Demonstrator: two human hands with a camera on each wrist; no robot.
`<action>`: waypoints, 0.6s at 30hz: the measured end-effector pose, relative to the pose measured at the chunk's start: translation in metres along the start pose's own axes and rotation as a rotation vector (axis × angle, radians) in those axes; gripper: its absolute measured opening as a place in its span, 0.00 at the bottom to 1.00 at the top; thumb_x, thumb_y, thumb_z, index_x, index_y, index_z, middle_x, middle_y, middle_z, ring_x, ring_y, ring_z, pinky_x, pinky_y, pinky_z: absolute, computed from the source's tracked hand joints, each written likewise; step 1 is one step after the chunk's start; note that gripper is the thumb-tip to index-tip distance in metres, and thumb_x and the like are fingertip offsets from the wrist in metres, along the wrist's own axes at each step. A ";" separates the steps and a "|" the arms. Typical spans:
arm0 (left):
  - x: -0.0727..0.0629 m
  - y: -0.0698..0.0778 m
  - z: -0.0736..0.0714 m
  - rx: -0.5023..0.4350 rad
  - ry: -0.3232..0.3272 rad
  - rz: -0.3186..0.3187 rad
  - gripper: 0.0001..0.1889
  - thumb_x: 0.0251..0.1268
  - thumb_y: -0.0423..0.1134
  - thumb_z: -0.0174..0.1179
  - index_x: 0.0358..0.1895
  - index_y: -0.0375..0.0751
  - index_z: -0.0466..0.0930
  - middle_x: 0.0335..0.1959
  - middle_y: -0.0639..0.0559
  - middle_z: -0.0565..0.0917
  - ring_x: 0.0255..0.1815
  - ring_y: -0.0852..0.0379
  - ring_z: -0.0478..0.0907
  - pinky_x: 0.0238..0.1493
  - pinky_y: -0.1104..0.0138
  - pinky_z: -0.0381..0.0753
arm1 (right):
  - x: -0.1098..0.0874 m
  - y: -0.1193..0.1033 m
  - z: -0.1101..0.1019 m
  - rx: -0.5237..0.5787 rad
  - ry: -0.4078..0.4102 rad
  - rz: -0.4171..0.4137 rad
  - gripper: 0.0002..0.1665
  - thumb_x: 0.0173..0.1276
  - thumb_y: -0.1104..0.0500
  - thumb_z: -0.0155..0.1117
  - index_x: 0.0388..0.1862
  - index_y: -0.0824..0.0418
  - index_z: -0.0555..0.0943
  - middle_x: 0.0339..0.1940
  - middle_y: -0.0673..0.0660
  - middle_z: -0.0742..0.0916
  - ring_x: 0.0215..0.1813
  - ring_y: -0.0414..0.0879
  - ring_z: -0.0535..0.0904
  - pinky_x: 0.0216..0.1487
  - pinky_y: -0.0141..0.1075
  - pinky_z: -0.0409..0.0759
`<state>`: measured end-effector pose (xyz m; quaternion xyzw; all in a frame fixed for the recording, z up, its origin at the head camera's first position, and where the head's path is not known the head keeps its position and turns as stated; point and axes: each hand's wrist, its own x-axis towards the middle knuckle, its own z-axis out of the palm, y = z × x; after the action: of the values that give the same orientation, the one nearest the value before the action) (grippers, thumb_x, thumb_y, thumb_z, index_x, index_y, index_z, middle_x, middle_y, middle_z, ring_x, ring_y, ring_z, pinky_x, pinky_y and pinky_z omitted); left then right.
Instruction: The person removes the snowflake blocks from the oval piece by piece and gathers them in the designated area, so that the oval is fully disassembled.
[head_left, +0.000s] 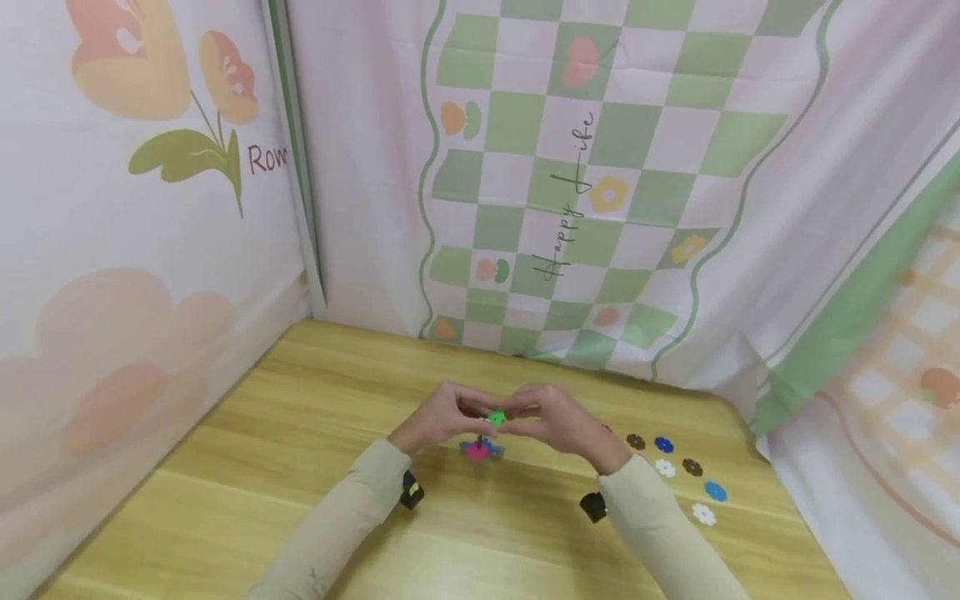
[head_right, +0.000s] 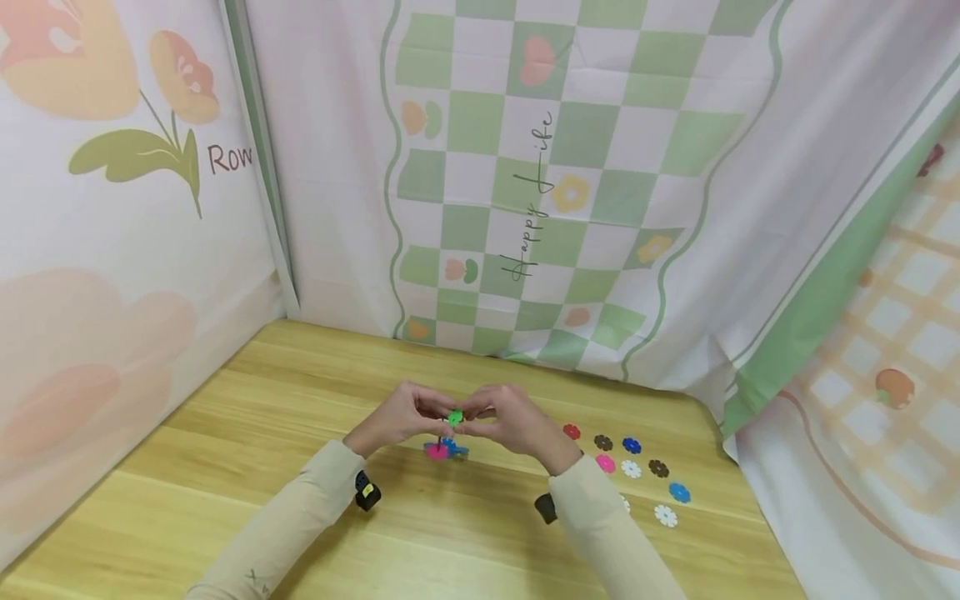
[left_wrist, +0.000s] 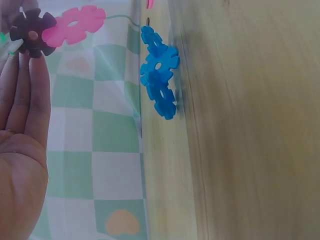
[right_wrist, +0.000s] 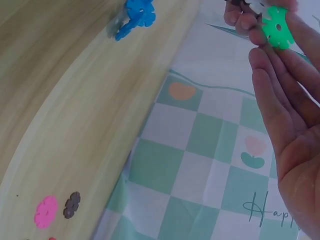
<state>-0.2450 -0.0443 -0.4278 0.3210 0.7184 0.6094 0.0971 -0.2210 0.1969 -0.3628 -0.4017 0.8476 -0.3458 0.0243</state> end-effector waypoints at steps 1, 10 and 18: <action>0.000 0.000 0.000 -0.002 -0.002 0.007 0.21 0.62 0.39 0.77 0.57 0.37 0.88 0.48 0.44 0.93 0.44 0.56 0.92 0.51 0.62 0.91 | 0.000 -0.001 -0.001 0.014 -0.002 0.007 0.17 0.70 0.55 0.76 0.54 0.61 0.90 0.48 0.54 0.93 0.50 0.47 0.90 0.55 0.38 0.90; 0.001 -0.004 0.001 -0.080 -0.078 0.079 0.19 0.74 0.39 0.68 0.62 0.33 0.84 0.52 0.40 0.92 0.48 0.59 0.91 0.57 0.62 0.90 | -0.001 -0.006 -0.005 0.020 0.033 -0.001 0.14 0.68 0.61 0.77 0.51 0.62 0.90 0.47 0.56 0.93 0.47 0.49 0.91 0.55 0.41 0.91; -0.003 -0.016 0.001 -0.402 -0.253 0.136 0.19 0.83 0.33 0.50 0.62 0.18 0.76 0.54 0.51 0.91 0.55 0.57 0.88 0.67 0.60 0.85 | -0.005 -0.013 -0.010 -0.011 0.107 -0.109 0.12 0.66 0.62 0.78 0.49 0.61 0.91 0.47 0.56 0.93 0.45 0.46 0.91 0.51 0.39 0.91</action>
<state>-0.2476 -0.0453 -0.4434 0.4166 0.5416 0.7001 0.2071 -0.2121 0.2009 -0.3486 -0.4284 0.8264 -0.3630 -0.0422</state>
